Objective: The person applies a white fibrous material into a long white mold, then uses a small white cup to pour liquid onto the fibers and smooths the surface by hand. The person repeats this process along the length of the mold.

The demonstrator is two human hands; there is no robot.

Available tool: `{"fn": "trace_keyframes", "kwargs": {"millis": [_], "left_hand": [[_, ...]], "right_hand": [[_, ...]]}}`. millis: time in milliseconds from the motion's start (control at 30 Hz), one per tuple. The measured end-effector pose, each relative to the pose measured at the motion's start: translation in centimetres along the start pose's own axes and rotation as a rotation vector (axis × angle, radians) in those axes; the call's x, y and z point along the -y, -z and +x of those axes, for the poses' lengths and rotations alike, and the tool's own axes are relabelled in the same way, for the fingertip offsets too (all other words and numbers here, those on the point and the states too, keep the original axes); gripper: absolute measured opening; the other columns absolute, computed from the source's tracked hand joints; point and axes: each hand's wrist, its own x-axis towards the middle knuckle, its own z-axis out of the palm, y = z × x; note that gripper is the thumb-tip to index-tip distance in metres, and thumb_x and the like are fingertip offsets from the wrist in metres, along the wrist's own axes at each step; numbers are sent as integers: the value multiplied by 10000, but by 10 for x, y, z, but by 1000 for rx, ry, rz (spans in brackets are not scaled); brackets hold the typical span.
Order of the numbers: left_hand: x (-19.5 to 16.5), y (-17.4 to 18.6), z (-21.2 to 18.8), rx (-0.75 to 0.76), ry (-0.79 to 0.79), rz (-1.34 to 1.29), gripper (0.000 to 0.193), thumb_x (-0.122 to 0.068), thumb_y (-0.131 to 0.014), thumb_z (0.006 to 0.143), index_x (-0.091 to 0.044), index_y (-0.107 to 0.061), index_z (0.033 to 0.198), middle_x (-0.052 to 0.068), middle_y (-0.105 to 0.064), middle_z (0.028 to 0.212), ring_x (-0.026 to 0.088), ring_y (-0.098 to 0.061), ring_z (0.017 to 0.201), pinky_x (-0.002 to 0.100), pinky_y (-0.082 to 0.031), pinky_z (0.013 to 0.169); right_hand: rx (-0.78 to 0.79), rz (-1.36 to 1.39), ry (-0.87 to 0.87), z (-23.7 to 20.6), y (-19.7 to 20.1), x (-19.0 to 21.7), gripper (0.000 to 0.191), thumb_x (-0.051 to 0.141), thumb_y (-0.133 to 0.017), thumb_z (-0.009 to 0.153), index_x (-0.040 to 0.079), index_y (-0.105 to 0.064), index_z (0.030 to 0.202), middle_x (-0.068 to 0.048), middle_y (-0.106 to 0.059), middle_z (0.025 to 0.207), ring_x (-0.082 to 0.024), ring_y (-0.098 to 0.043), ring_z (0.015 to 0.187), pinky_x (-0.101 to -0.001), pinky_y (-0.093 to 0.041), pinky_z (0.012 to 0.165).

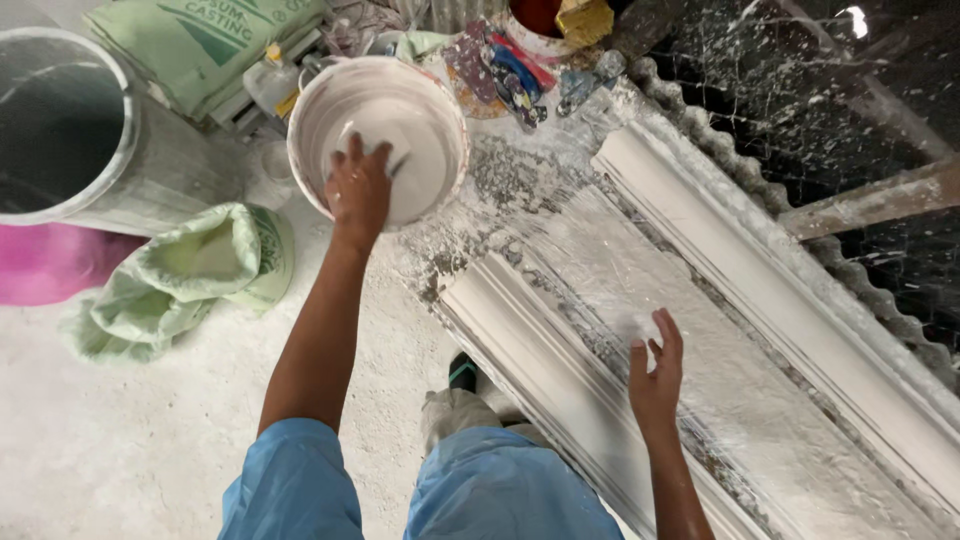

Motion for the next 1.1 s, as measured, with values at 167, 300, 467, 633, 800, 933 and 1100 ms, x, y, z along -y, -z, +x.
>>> {"fn": "trace_keyframes", "kwargs": {"millis": [167, 300, 467, 633, 800, 933, 1100], "left_hand": [[4, -31, 11, 212, 5, -77, 349, -124, -575, 945, -193, -683, 1270, 264, -601, 1290, 447, -633, 1073, 516, -562, 877], [23, -38, 27, 124, 116, -382, 383, -120, -571, 933, -16, -618, 1299, 300, -705, 1003, 445, -676, 896, 517, -541, 878], [55, -21, 43, 384, 461, -932, 437, -105, -485, 956, -11, -492, 1383, 187, -658, 809, 251, -625, 588, 393, -489, 529], [47, 15, 40, 439, 396, -1270, 434, -70, -505, 976, -56, -502, 1410, 74, -608, 779, 151, -572, 576, 290, -467, 479], [0, 65, 28, 468, 353, -1485, 408, -97, -525, 1004, -58, -522, 1411, 44, -618, 947, 117, -658, 747, 248, -583, 601], [-60, 96, 18, 630, 307, -1530, 480, -124, -524, 960, -57, -491, 1434, 112, -618, 1061, 150, -639, 818, 248, -591, 627], [-140, 79, 0, 820, 367, -1538, 578, -151, -533, 871, -64, -464, 1438, 156, -602, 1129, 175, -646, 873, 276, -632, 644]], "right_hand": [[-31, 46, -11, 7, -21, 17, 441, 150, -575, 1045, 73, -495, 1472, -148, -415, 1593, -262, -457, 1435, -374, -455, 1108], [-96, 82, -133, 4, -22, 24, 419, 86, -532, 1037, 36, -488, 1451, -135, -451, 1575, -252, -487, 1413, -370, -452, 1093], [-177, 163, -61, 2, -13, 17, 357, 27, -529, 1051, -9, -501, 1404, -140, -518, 1504, -247, -543, 1371, -356, -455, 1128], [-271, 271, -171, -5, -1, 3, 379, 31, -493, 1044, 4, -487, 1422, -135, -561, 1423, -207, -588, 1276, -320, -523, 978], [-416, 284, -204, -28, 16, -14, 333, 59, -498, 1069, 6, -507, 1397, -112, -575, 1361, -192, -593, 1247, -337, -546, 953], [-503, 326, -266, -46, 30, -28, 316, 69, -510, 1065, 26, -519, 1379, -89, -592, 1327, -182, -602, 1237, -341, -556, 955], [-594, 371, -320, -61, 45, -33, 290, 55, -499, 1062, 38, -534, 1350, -70, -585, 1348, -178, -604, 1232, -339, -553, 952]]}}
